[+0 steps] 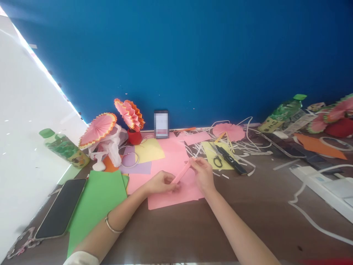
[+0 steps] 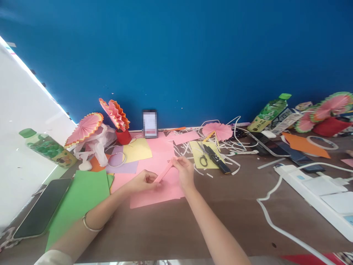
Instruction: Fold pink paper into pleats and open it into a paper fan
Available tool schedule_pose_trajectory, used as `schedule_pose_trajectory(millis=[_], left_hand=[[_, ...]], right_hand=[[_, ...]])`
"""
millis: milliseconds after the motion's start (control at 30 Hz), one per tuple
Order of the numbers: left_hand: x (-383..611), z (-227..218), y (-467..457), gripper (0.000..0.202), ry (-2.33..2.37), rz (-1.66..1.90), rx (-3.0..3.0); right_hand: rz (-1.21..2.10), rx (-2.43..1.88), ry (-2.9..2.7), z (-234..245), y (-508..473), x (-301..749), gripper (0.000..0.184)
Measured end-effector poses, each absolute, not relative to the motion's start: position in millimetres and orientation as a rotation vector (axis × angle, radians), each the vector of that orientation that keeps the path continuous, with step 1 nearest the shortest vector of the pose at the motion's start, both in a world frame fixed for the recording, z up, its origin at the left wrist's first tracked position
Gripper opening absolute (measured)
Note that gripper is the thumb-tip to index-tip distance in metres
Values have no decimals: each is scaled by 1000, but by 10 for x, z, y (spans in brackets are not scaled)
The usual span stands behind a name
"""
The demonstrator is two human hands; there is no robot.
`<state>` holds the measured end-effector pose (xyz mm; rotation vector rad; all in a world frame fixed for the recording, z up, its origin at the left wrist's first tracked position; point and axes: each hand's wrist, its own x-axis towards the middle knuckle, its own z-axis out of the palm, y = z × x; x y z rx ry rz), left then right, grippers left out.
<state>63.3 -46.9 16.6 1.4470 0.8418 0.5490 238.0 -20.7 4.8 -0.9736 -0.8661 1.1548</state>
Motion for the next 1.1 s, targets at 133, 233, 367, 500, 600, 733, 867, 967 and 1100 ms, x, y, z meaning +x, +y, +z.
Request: schedule_pose_trajectory(millis=[133, 233, 367, 500, 600, 733, 867, 967, 1100], left_hand=[[632, 105, -459, 41, 816, 572, 1372], [609, 40, -430, 44, 821, 640, 1384], [576, 10, -395, 45, 902, 706, 1446], [584, 23, -391, 44, 905, 692, 1540], [592, 36, -403, 39, 865, 681, 1570], [579, 33, -417, 36, 879, 706, 1555], [562, 0, -417, 39, 886, 749, 1549], [554, 3, -421, 41, 907, 752, 1568], [547, 39, -437, 41, 922, 717, 1610]], right_hand=[[1219, -933, -796, 51, -165, 2419, 19], [1333, -935, -908, 59, -189, 2382, 29], [1490, -957, -1216, 58, -239, 2331, 39], [1386, -1037, -1308, 6, -259, 2350, 23], [1217, -1171, -1238, -36, -254, 2394, 23], [1173, -1175, -1125, -30, -212, 2432, 27], [1293, -946, -1024, 52, -155, 2456, 28], [1308, -881, -926, 115, -136, 2504, 23], [1279, -872, -877, 130, -130, 2562, 20]])
